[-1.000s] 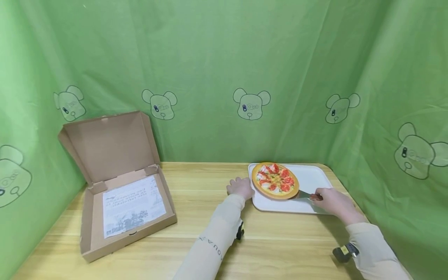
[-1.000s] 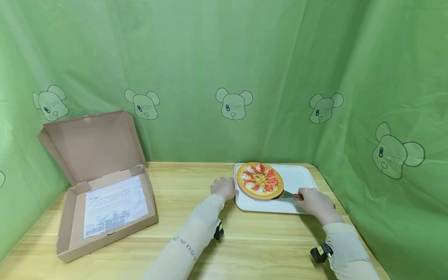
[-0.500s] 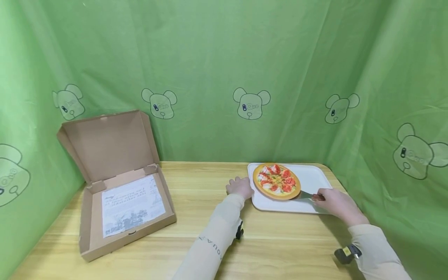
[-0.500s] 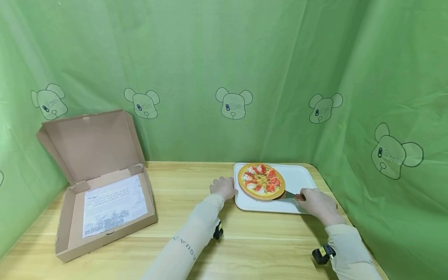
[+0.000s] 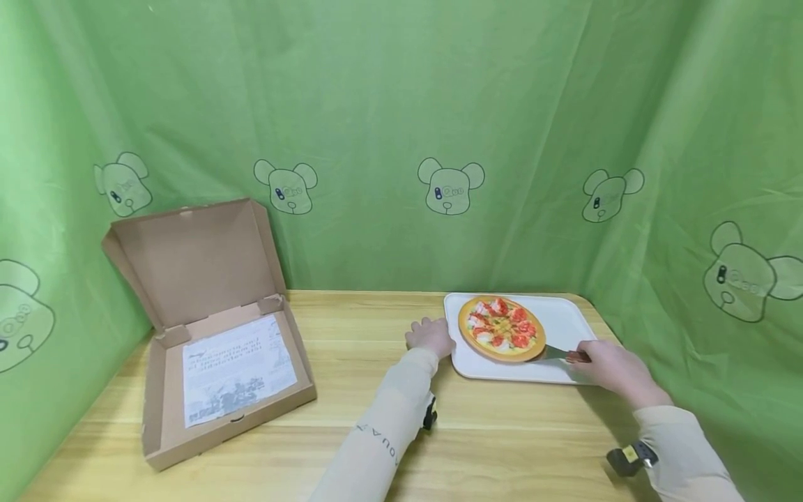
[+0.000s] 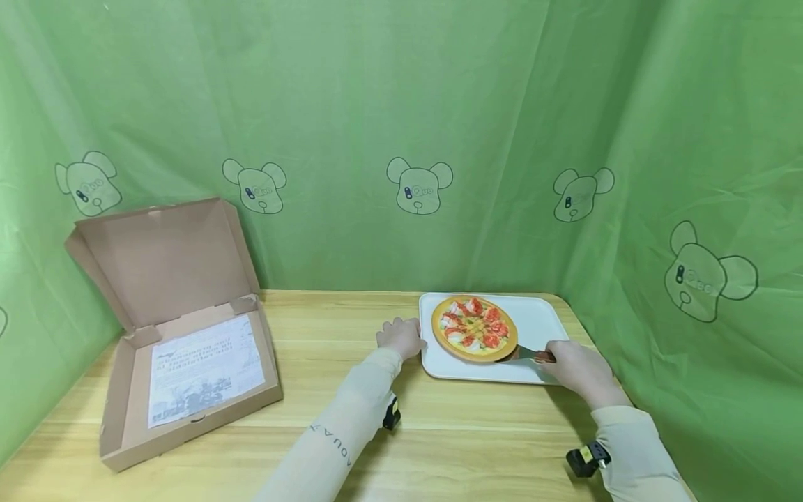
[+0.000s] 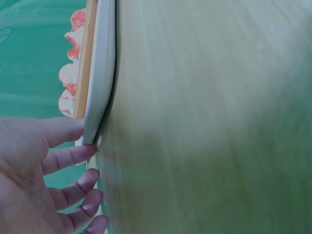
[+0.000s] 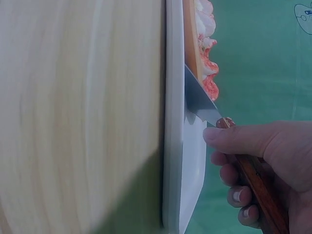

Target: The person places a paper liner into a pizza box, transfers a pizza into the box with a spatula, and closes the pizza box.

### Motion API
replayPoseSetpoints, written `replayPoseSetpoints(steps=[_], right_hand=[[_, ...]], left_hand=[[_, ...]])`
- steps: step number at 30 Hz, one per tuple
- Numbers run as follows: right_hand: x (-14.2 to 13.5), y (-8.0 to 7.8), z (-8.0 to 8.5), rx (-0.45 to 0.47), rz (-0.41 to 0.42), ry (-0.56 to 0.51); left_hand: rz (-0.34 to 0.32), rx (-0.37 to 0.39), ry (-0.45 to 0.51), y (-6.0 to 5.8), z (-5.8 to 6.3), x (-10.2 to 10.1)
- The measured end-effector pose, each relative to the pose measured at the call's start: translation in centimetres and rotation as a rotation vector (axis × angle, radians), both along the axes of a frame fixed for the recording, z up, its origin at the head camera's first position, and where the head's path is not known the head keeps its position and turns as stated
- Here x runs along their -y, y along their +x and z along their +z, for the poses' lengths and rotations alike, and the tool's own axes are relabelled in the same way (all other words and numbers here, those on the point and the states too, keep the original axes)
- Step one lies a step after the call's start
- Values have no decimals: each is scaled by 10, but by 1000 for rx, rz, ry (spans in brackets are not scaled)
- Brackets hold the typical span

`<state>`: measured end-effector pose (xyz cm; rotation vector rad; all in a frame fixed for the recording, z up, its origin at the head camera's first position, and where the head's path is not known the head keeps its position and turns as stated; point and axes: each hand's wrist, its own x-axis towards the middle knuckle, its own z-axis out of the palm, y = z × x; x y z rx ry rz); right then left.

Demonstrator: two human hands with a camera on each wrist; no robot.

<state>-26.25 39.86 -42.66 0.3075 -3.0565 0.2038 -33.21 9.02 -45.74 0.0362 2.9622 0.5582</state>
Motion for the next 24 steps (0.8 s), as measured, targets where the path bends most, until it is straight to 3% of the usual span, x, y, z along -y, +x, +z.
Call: replayPoseSetpoints(steps=[24], right_hand=[[-7, 8, 16, 15, 18, 0]], left_hand=[[10, 34, 20, 2, 2, 2]])
